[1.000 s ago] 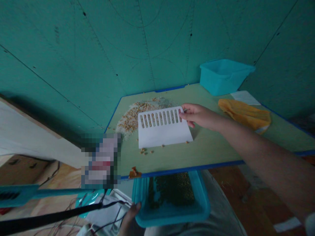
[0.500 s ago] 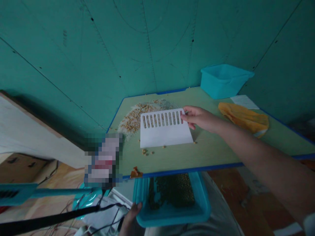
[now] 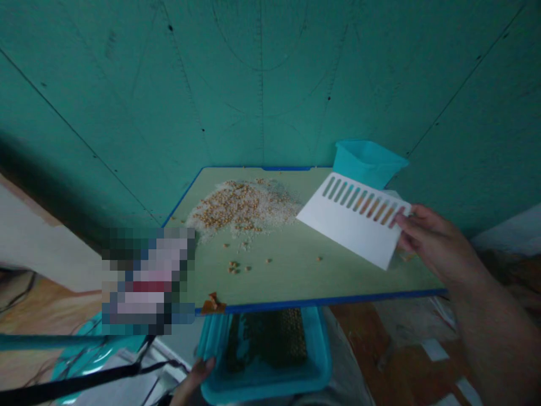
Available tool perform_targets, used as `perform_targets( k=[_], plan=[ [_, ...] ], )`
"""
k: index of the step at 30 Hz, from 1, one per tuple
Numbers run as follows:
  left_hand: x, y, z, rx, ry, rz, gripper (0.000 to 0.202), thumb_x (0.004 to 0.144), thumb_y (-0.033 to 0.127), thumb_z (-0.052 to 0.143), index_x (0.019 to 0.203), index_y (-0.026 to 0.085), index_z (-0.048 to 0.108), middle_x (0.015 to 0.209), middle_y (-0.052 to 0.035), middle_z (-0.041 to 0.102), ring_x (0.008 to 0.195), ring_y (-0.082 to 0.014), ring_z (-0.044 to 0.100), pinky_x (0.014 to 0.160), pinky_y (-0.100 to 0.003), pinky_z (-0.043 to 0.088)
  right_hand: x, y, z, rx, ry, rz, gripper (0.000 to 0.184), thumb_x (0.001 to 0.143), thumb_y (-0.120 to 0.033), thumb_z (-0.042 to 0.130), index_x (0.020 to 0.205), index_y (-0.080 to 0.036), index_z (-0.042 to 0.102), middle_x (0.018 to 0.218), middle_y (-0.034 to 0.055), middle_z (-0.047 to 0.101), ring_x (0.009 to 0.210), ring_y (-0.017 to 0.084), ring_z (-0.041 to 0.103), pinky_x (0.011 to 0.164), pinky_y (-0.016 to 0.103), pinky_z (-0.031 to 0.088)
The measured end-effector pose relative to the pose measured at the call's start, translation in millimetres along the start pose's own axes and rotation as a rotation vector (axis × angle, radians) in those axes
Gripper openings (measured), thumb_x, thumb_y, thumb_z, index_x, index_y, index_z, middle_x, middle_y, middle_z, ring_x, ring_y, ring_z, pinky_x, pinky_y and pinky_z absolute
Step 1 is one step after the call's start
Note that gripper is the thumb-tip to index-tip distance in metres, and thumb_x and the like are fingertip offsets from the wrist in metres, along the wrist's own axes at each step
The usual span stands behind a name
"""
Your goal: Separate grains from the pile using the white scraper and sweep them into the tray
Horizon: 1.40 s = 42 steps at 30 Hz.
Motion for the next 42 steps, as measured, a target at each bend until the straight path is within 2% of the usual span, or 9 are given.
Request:
perform_targets(
  k=[3, 7, 14, 19, 23, 26, 33, 37, 42],
  plan=[
    [3, 0, 11.4, -0.045, -0.018, 0.024, 0.02, 0.063, 0.025, 0.07, 0.081, 0.03, 0.076, 0.096, -0.0014, 0.075, 0.113, -0.0382, 0.052, 0.096, -0.054, 0.039, -29, 26, -28, -0.044, 0.089, 0.093, 0.019, 0.072, -0.042, 0.064, 0.073, -0.027, 0.054, 0.057, -0.0006, 0.052, 0.039, 0.01, 0.034, 0.037, 0.027, 0.02],
    [12, -2, 15.9, 0.008, -0.079, 0.036, 0.028, 0.067, 0.027, 0.067, 0.094, 0.026, 0.074, 0.098, -0.0033, 0.075, 0.116, -0.035, 0.05, 0.098, -0.047, 0.038, -56, 45, -31, -0.078, 0.113, 0.214, 0.026, 0.071, -0.05, 0.061, 0.066, -0.026, 0.052, 0.044, -0.0035, 0.04, 0.037, 0.012, 0.031, 0.037, 0.026, 0.02],
    [13, -5, 5.6, -0.016, -0.112, 0.041, 0.026, 0.071, 0.027, 0.063, 0.095, 0.027, 0.073, 0.1, -0.0015, 0.075, 0.116, -0.031, 0.052, 0.099, -0.04, 0.037, -78, 37, 10, -0.108, -0.013, 0.257, 0.033, 0.073, -0.055, 0.057, 0.069, -0.023, 0.051, 0.039, -0.0053, 0.039, 0.034, 0.01, 0.035, 0.037, 0.024, 0.024],
    [7, 2, -1.1, -0.023, -0.023, 0.105, 0.028, 0.068, 0.029, 0.066, 0.094, 0.024, 0.074, 0.096, -0.0042, 0.075, 0.113, -0.0361, 0.052, 0.096, -0.048, 0.039, -98, 26, 44, -0.077, -0.1, 0.307, 0.033, 0.074, -0.055, 0.057, 0.069, -0.023, 0.051, 0.05, -0.0046, 0.048, 0.032, 0.008, 0.037, 0.037, 0.023, 0.027],
    [4, 11, -8.2, -0.007, 0.061, 0.182, 0.014, 0.062, 0.027, 0.067, 0.074, 0.026, 0.075, 0.075, -0.0007, 0.077, 0.112, -0.0385, 0.052, 0.092, -0.052, 0.042, -110, 18, 57, -0.066, -0.171, 0.32, 0.03, 0.076, -0.052, 0.056, 0.072, -0.022, 0.054, 0.058, -0.004, 0.052, 0.034, 0.006, 0.037, 0.037, 0.021, 0.026],
    [0, 14, -8.9, 0.017, 0.09, 0.193, 0.009, 0.06, 0.024, 0.067, 0.064, 0.028, 0.073, 0.062, 0.0017, 0.075, 0.111, -0.0363, 0.054, 0.092, -0.049, 0.043, -100, 20, 51, -0.044, -0.17, 0.286, 0.027, 0.076, -0.049, 0.058, 0.077, -0.022, 0.055, 0.061, -0.0032, 0.054, 0.036, 0.006, 0.038, 0.038, 0.021, 0.027],
    [-14, 13, 5.8, -0.01, 0.112, 0.124, 0.025, 0.065, 0.028, 0.07, 0.09, 0.028, 0.075, 0.092, -0.0017, 0.076, 0.111, -0.033, 0.055, 0.094, -0.044, 0.043, -39, 24, 37, 0.067, -0.129, 0.129, 0.026, 0.074, -0.044, 0.064, 0.077, -0.019, 0.054, 0.063, -0.0028, 0.053, 0.039, 0.004, 0.037, 0.036, 0.019, 0.022],
    [-17, 15, 11.8, -0.035, 0.113, 0.139, 0.026, 0.059, 0.026, 0.074, 0.085, 0.032, 0.075, 0.095, 0.0015, 0.076, 0.115, -0.0305, 0.052, 0.097, -0.038, 0.041, -18, 18, 57, 0.052, -0.204, 0.136, 0.033, 0.07, -0.047, 0.066, 0.076, -0.018, 0.053, 0.063, -0.0031, 0.053, 0.038, 0.003, 0.037, 0.037, 0.019, 0.021],
    [-23, 20, 21.0, -0.041, 0.105, 0.166, 0.031, 0.054, 0.028, 0.078, 0.085, 0.032, 0.075, 0.098, 0.0021, 0.075, 0.117, -0.0324, 0.05, 0.097, -0.041, 0.04, -12, 15, 89, 0.029, -0.342, 0.174, 0.036, 0.07, -0.05, 0.065, 0.079, -0.018, 0.052, 0.061, -0.0041, 0.052, 0.038, 0.003, 0.038, 0.038, 0.02, 0.022]
  ],
)
Point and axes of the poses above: each hand's wrist, its own x-axis towards the middle knuckle, its own z-axis out of the palm, y = z × x, the point moved 8 cm from there along x, towards the middle knuckle
